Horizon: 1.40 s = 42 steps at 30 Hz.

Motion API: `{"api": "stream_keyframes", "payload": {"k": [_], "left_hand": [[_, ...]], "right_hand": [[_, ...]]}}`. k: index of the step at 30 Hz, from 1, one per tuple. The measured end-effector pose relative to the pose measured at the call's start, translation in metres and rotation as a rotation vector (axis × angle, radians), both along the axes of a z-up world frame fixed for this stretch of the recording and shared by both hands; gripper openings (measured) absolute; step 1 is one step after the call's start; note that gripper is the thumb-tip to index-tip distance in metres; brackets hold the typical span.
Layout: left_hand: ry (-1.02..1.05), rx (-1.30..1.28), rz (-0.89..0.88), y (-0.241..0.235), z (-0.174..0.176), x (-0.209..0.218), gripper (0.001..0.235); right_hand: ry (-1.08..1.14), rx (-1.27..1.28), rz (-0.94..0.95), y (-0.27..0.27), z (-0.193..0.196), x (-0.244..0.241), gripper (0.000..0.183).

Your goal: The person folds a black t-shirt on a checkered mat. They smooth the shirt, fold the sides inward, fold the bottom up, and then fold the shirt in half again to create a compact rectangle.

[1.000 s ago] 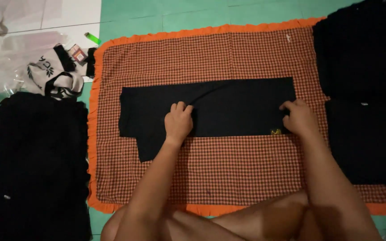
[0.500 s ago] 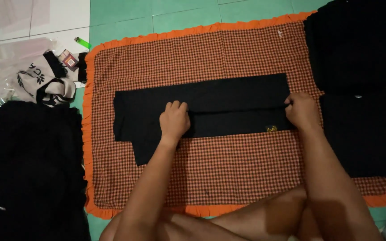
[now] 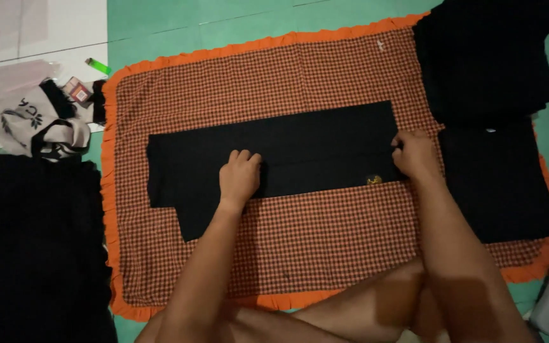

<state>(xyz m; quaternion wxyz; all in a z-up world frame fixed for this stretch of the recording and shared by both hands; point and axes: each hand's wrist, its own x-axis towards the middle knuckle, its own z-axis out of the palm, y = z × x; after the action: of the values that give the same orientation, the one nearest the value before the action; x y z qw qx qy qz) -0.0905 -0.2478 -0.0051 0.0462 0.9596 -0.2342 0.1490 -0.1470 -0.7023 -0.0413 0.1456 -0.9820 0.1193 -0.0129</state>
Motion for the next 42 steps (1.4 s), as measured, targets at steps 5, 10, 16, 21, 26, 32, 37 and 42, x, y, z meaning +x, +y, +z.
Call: {"api": "stream_keyframes", "payload": {"k": [5, 10, 16, 21, 26, 32, 37, 42], "left_hand": [[-0.027, -0.02, 0.001, 0.004, 0.014, 0.003, 0.004], [0.051, -0.007, -0.019, 0.007, 0.011, 0.005, 0.003], [0.044, 0.031, -0.004, 0.007, 0.015, 0.002, 0.019], [0.127, 0.018, 0.011, 0.011, 0.005, 0.006, 0.012], [0.189, -0.004, 0.06, 0.012, 0.018, 0.008, 0.011], [0.22, -0.005, 0.056, 0.011, 0.025, 0.006, 0.008], [0.245, 0.013, 0.063, 0.012, 0.019, 0.008, 0.01], [0.233, -0.002, 0.059, 0.013, 0.015, 0.007, 0.008]], "right_hand": [[-0.039, 0.055, -0.003, 0.01, 0.037, -0.007, 0.017], [-0.008, 0.059, -0.01, 0.003, 0.026, -0.002, 0.019], [0.055, 0.072, 0.007, 0.003, 0.033, -0.005, 0.019], [0.08, 0.061, -0.023, 0.003, 0.035, -0.004, 0.023], [0.053, 0.08, -0.015, 0.006, 0.046, -0.009, 0.022], [0.039, 0.115, 0.003, -0.002, 0.032, -0.003, 0.016], [0.07, 0.109, 0.032, -0.002, 0.029, 0.0, 0.013], [0.059, 0.085, 0.047, -0.002, 0.026, -0.002, 0.011]]}}
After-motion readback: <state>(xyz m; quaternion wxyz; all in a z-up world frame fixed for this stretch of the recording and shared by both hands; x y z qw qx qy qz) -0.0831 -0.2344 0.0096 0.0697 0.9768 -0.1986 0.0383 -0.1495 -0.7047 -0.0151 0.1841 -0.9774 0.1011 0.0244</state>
